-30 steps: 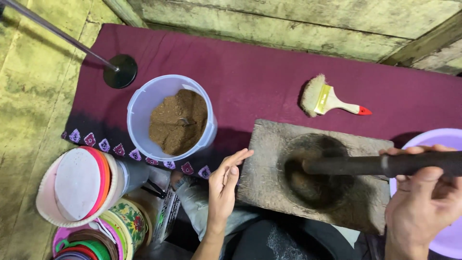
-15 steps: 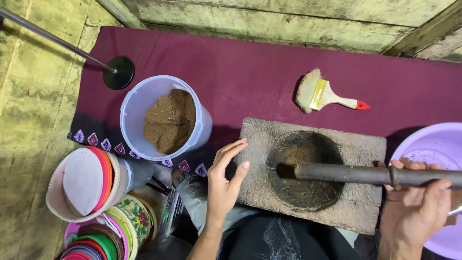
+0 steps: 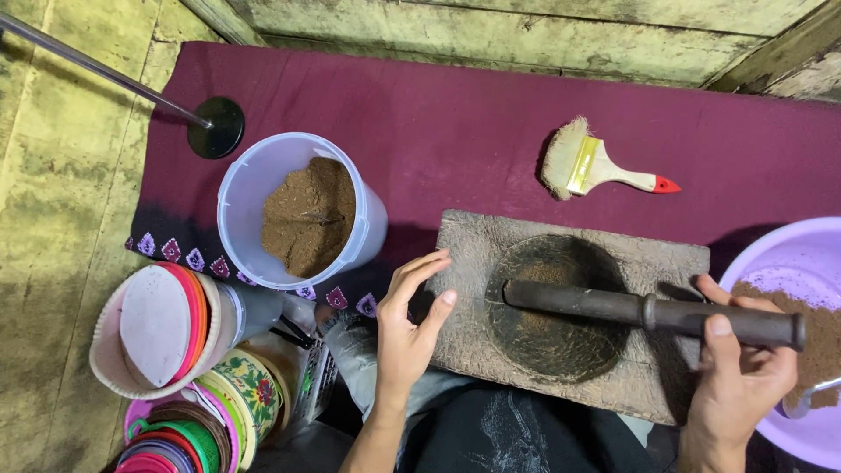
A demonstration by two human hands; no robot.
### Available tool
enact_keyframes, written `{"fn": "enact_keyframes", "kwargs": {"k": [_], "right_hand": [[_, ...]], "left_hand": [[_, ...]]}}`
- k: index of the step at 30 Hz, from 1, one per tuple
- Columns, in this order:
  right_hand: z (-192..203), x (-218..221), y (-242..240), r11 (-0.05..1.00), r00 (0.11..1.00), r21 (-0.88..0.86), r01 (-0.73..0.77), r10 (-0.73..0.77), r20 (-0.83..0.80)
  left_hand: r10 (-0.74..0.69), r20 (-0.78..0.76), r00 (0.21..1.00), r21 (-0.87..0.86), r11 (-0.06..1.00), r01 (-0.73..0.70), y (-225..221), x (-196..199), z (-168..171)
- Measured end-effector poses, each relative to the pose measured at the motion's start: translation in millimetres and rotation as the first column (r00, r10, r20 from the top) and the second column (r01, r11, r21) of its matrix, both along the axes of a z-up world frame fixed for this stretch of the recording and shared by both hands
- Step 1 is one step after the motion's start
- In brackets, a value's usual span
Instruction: Grinding a brown substance in a stone mortar with a pestle, then collecting and transferring the powder using a brush and spoon.
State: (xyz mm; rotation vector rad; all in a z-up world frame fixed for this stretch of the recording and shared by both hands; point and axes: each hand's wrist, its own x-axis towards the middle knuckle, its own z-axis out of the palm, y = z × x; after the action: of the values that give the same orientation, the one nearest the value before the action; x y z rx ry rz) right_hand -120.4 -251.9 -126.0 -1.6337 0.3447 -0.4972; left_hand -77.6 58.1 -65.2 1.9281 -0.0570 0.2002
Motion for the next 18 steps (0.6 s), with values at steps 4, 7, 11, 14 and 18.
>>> {"fn": "enact_keyframes", "kwargs": {"k": [4,7,11,14,18], "right_hand": [[15,9,8,0.997,0.996,-0.004,-0.077,0.077,0.034],[15,9,7,0.994,0.994,-0.032,-0.101,0.103,0.045],[13,8,6,0.989,0.992,-0.085,-0.12,0.124,0.04],[15,4,7,0.995,0.995,-0.006,-0.102,0.101,-0.008],[-27,-17,-25,0.99,0.998,0.134,-0.045,0.04,0.039]], "left_hand": [[0.006,-0.003,1.0,-0.013,1.0,-0.006,1,0,-1],[0.008,-0.001,1.0,-0.022,1.0,-0.008,1,0,-2],[0.014,-0.009,1.0,-0.033,0.999,-0.015,0,0,-2],[0.007,-0.011,1.0,-0.029,1.0,-0.007,1,0,-1],[0.019,0.042,0.999,-0.028,0.999,-0.018,1,-3,-2]]}}
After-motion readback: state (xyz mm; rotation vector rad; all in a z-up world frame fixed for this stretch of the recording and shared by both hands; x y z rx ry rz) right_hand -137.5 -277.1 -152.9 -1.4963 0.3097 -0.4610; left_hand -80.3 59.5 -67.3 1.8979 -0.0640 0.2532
